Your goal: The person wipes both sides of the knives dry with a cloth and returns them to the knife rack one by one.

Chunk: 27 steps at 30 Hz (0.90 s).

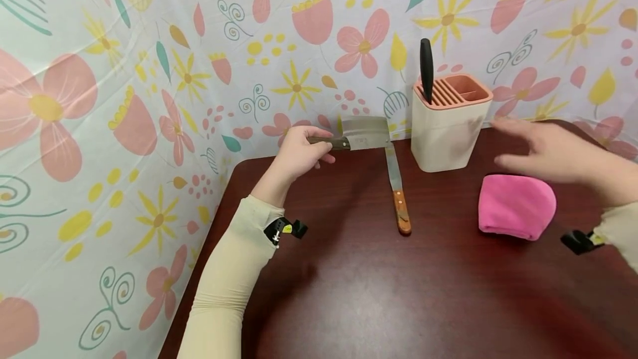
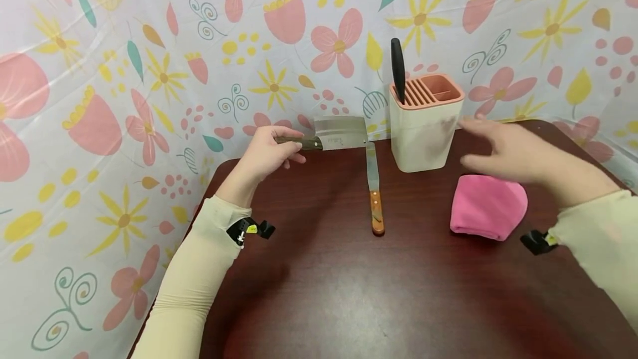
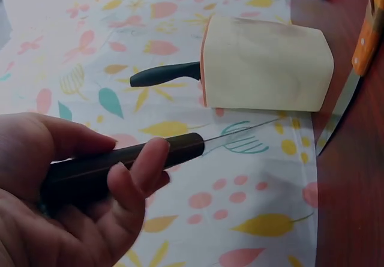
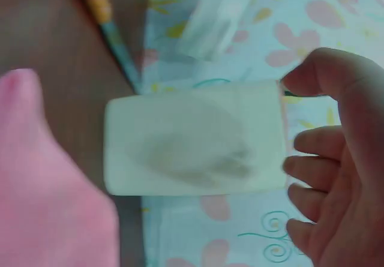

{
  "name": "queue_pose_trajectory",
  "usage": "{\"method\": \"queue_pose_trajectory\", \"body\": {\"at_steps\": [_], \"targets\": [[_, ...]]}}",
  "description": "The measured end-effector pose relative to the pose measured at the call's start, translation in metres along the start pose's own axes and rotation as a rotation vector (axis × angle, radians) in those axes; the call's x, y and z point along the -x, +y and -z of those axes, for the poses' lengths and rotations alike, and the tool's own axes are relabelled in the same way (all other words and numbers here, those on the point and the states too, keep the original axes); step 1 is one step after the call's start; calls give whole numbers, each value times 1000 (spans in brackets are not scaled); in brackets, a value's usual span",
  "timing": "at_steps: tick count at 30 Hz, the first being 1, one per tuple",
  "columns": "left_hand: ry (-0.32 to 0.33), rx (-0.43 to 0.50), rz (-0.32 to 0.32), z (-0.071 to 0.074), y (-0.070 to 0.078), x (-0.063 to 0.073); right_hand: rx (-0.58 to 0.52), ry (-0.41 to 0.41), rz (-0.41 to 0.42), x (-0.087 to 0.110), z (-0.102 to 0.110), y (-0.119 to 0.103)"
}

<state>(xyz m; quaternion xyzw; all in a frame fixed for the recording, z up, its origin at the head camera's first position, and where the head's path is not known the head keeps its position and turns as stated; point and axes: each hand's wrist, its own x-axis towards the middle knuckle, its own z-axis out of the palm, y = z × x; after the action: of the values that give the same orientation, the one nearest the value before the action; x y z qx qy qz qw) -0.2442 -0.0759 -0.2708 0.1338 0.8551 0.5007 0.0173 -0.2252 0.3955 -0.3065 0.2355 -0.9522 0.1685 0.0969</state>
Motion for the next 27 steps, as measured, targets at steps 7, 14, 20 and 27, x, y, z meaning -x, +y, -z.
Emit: {"method": "queue_pose_trajectory", "body": {"at_steps": [7, 14, 20, 27], "targets": [[154, 95, -83, 1, 19, -3, 6, 144, -22, -40, 18, 1], [192, 28, -199, 0, 64, -15, 70, 248, 99, -71, 0, 3], [199, -110, -267, -2, 115, -30, 139, 301, 102, -76, -22, 8], [235, -129, -374, -11, 176, -47, 167, 348, -23, -78, -38, 3]]}}
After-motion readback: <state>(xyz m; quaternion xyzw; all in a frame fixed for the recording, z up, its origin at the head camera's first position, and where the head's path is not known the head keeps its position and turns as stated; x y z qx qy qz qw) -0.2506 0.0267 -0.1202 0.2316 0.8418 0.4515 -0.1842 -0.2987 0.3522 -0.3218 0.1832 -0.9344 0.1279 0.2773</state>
